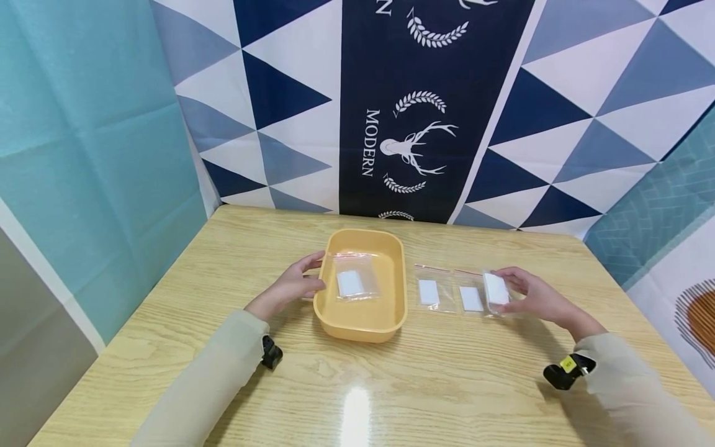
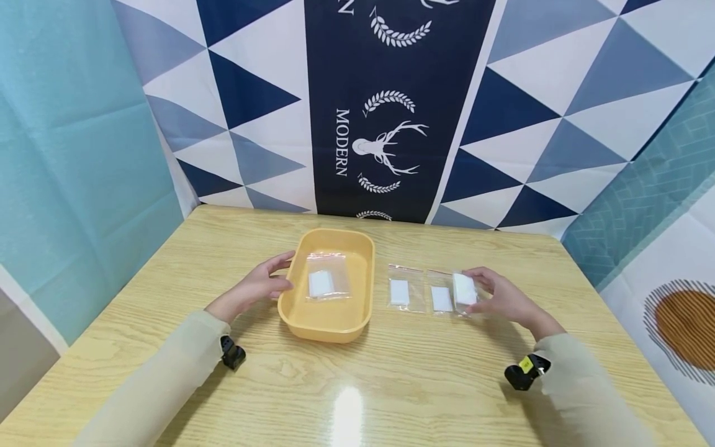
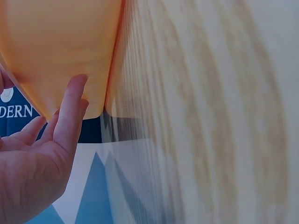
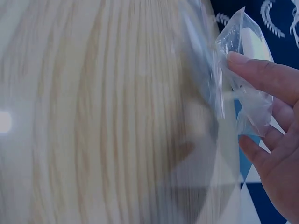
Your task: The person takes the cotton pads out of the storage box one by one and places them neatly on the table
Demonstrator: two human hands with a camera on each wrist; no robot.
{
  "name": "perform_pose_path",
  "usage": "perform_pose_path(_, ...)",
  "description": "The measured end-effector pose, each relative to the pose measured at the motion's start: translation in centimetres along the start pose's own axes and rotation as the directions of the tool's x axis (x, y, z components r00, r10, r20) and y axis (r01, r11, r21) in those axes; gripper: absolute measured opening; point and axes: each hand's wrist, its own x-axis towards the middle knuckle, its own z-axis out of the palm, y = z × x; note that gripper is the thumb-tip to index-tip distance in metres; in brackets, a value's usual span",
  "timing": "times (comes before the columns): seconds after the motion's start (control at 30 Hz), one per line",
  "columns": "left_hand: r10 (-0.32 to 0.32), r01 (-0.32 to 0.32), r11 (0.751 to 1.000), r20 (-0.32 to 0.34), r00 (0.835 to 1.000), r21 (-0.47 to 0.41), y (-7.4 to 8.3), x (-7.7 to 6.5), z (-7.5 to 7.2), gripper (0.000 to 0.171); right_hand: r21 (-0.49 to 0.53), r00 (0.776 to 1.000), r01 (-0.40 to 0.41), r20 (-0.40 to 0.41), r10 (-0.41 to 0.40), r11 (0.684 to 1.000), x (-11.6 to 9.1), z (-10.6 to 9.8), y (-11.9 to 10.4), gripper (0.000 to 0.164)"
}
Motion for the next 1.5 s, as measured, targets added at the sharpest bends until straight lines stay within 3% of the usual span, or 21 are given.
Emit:
perform_pose_path(0.53,-0.003,0.003,1.000,-0.014,1.000,-0.018,0.0,0.2,0.0,0.078,-0.068,0.996,-0.059,0.068,0.063,0.996,-1.2,-2.0,4.3,0.078)
perform_pose_path(0.9,0.010,-0.010,1.000,-0.013,1.000,-0.023,-0.2,0.3,0.1,0.079,-0.143,0.990,-0.060,0.121,0.078,0.988,-0.9,-2.0,4.7,0.078)
perform_pose_path(1.33,0.006,-0.006,1.000,-0.005,1.000,-0.031,0.0,0.2,0.1,0.078,-0.086,0.980,-0.068,0.180,0.082,0.994,-0.8,-2.0,5.4,0.082)
perform_pose_path(1.5,-0.009,0.010,0.999,0.017,1.000,-0.040,1.8,-1.0,0.3,0.078,-0.094,0.979,-0.068,0.184,0.085,0.993,-1.0,-2.0,5.5,0.082)
